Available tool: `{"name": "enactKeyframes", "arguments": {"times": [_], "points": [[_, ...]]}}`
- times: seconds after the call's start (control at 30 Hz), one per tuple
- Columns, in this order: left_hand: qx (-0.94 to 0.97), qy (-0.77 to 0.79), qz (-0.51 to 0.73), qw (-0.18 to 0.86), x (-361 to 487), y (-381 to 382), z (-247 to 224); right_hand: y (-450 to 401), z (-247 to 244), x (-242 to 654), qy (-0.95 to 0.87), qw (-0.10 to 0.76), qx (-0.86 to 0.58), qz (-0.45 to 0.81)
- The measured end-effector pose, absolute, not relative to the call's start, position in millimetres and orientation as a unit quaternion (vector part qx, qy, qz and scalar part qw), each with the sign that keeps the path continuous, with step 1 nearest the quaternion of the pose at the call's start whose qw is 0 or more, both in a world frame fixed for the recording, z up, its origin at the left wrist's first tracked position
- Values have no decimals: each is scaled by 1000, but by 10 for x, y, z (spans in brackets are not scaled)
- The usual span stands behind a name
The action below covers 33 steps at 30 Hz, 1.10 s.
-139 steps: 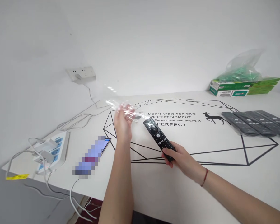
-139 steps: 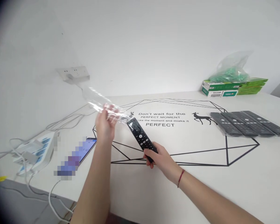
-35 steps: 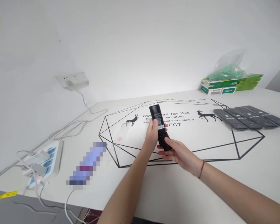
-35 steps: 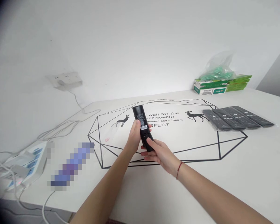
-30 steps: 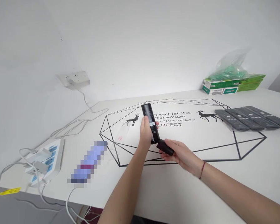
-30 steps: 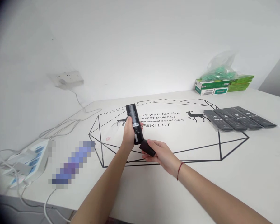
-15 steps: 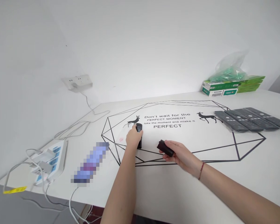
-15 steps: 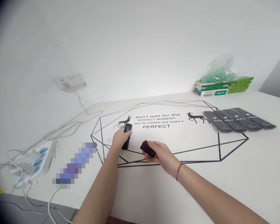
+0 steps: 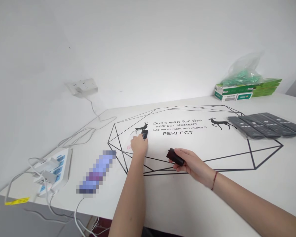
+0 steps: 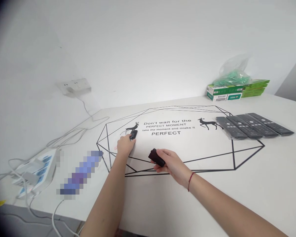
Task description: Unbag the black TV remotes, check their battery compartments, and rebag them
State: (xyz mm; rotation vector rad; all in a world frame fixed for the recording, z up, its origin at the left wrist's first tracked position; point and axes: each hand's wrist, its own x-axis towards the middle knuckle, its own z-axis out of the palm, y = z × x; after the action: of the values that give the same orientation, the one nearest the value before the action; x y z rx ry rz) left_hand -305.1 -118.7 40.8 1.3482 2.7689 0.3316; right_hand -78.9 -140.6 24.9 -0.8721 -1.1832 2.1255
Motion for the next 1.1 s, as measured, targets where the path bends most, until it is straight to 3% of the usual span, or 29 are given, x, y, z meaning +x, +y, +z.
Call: {"name": "enactKeyframes", "arguments": {"times": [0.23,0.47,0.67,0.8,1.1], "points": [[420,897,136,11,-3009,-1198,411,-1439,252,-816,-477,282,-325,766],[436,873,217,17,-2982,-1245,608,-1662,300,-840,-660,268,-351,607],[430,836,341,11,-3185,-1407,797,-1850,331,-1134,-558,229,-355,714],[389,829,403,7,-3318,-1478,825,-1850,336,-1501,-583,230,-341,700],[370,824,428,44,-3407,-1454,739,-1777,143,-1599,-860,285,-300,300]]}}
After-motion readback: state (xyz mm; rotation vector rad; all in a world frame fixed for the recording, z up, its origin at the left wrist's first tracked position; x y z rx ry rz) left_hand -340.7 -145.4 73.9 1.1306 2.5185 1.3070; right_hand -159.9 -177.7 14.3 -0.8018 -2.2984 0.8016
